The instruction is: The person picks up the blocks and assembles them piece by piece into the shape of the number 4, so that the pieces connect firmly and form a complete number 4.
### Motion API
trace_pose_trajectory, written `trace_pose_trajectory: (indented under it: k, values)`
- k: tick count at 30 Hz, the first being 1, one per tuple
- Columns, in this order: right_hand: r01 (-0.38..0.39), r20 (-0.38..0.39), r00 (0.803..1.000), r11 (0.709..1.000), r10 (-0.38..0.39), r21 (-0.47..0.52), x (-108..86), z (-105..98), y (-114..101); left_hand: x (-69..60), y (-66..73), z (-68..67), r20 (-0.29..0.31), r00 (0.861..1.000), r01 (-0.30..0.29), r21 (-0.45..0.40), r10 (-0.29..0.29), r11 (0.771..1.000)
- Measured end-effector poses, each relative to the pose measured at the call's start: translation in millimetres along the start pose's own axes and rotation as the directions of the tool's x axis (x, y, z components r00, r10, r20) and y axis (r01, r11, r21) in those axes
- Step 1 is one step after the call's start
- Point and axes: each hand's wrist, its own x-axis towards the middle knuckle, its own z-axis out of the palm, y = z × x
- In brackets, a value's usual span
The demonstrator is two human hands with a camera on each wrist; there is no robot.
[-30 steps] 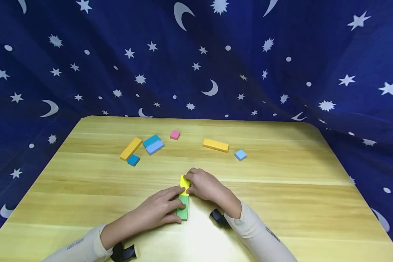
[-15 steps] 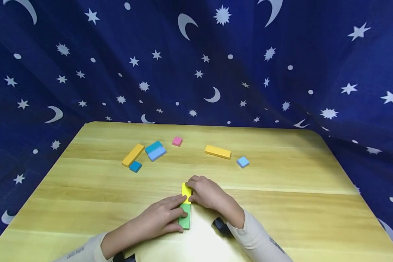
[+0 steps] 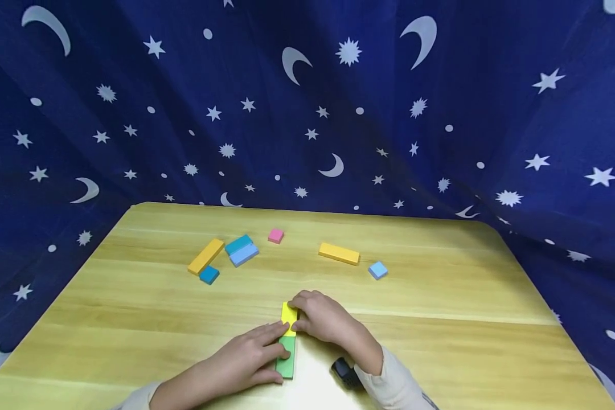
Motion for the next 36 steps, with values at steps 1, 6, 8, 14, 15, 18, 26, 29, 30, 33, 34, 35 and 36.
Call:
trace_pose_trajectory:
  k: [1,6,8,14,15,18,26,29,30,33,34,35,36]
  values:
    - [0.000,0.002,1.000,1.000,0.000,0.008,-0.5,0.5,0.0,-0.9,0.8,0.1,0.002,1.000,0.000,-0.002,0.000,1.000]
    - [-0.016,0.016,1.000,0.999,0.015,0.039,-3.3,2.4,0.6,-4.5,4.0,0.7,0.017,1.000,0.004,-0.007,-0.004,1.000]
    - [-0.030,0.016,0.999,0.998,0.029,0.046,-4.7,2.3,2.3,-5.0,5.2,0.9,0.021,1.000,0.004,-0.015,-0.004,1.000]
    - [-0.103,-0.059,0.992,0.992,0.107,0.068,-8.1,-5.0,17.0,-5.6,5.8,1.0,0.022,1.000,-0.009,-0.018,0.009,1.000]
    - [-0.122,-0.082,0.988,0.990,0.127,0.069,-8.3,-7.1,20.7,-6.2,5.2,1.4,0.019,1.000,-0.009,-0.016,0.009,1.000]
    - [-0.182,-0.159,0.969,0.981,0.191,0.066,-8.9,-14.9,33.3,-8.5,3.2,2.4,0.004,1.000,-0.006,-0.015,0.006,1.000]
    - [-0.375,-0.280,0.882,0.924,0.380,0.075,-19.5,-41.1,74.4,-10.6,0.8,0.7,-0.021,1.000,0.005,-0.025,-0.005,1.000]
    - [-0.459,-0.273,0.846,0.886,0.458,0.061,-25.5,-49.8,88.8,-8.0,0.6,-1.4,-0.018,1.000,0.007,-0.024,-0.007,1.000]
    - [-0.481,-0.272,0.836,0.875,0.476,0.053,-27.5,-51.9,93.2,-6.9,0.4,-1.7,-0.019,1.000,0.006,-0.024,-0.006,1.000]
    - [-0.526,-0.262,0.817,0.850,0.514,0.030,-33.1,-55.6,104.2,-3.8,0.3,-1.8,-0.019,1.000,0.000,-0.031,-0.001,1.000]
    - [-0.532,-0.258,0.815,0.846,0.519,0.021,-34.6,-56.2,106.6,-3.0,0.3,-1.5,-0.021,1.000,-0.003,-0.033,0.002,0.999]
    - [-0.538,-0.253,0.813,0.843,0.524,0.014,-36.0,-56.8,108.6,-2.2,0.3,-1.1,-0.023,1.000,-0.007,-0.035,0.006,0.999]
    - [-0.543,-0.251,0.811,0.840,0.528,0.009,-37.0,-57.1,110.5,-1.5,0.3,-0.7,-0.026,1.000,-0.011,-0.035,0.010,0.999]
